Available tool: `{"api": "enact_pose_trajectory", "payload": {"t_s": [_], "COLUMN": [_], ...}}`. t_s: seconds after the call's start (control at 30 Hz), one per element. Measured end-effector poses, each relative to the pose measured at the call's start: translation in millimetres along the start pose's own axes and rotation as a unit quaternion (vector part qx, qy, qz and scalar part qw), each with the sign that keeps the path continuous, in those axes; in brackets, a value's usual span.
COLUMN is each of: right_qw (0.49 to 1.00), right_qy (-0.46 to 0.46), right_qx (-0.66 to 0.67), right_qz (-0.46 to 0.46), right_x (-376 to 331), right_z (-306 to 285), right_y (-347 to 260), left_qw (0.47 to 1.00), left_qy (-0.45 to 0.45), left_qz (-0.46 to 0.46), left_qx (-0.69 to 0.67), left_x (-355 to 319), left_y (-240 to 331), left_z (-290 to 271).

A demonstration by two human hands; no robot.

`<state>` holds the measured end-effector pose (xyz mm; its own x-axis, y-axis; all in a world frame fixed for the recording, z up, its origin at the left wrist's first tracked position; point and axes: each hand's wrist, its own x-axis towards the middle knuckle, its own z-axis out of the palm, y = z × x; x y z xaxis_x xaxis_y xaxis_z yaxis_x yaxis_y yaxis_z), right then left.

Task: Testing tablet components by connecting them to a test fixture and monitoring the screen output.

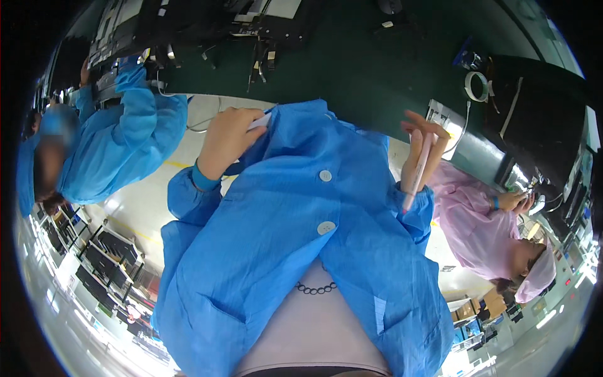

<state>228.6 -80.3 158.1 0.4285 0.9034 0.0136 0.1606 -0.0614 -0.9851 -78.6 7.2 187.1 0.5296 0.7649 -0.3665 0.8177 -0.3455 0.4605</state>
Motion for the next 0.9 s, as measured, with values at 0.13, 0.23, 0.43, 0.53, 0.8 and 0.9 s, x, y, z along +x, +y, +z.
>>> {"api": "enact_pose_trajectory", "payload": {"t_s": [0.13, 0.23, 0.43, 0.53, 0.8, 0.9], "right_qw": [0.994, 0.974, 0.870, 0.881, 0.937, 0.961], "right_qy": [-0.082, -0.178, -0.480, -0.454, -0.217, -0.161], "right_qx": [0.068, 0.139, 0.029, 0.065, 0.271, 0.223], "right_qz": [-0.015, 0.029, -0.110, -0.117, -0.033, -0.005], "right_x": [5.9, 2.4, -20.0, -29.0, -35.4, -34.1], "right_z": [49.2, 88.2, 148.2, 149.7, 132.1, 120.4], "right_y": [4.6, 27.9, 79.4, 91.5, 106.0, 105.0], "left_qw": [0.999, 0.985, 0.933, 0.851, 0.879, 0.898], "left_qy": [-0.028, -0.074, -0.035, 0.211, 0.466, 0.395], "left_qz": [-0.015, -0.022, -0.113, -0.188, 0.041, 0.151], "left_qx": [-0.034, -0.155, -0.340, -0.442, -0.094, -0.120], "left_x": [7.3, -5.9, -44.4, -35.2, 51.3, 69.2], "left_y": [-25.5, -76.0, -141.4, -119.7, 4.3, 15.2], "left_z": [20.7, 45.3, 85.9, 97.3, 152.9, 167.6]}}
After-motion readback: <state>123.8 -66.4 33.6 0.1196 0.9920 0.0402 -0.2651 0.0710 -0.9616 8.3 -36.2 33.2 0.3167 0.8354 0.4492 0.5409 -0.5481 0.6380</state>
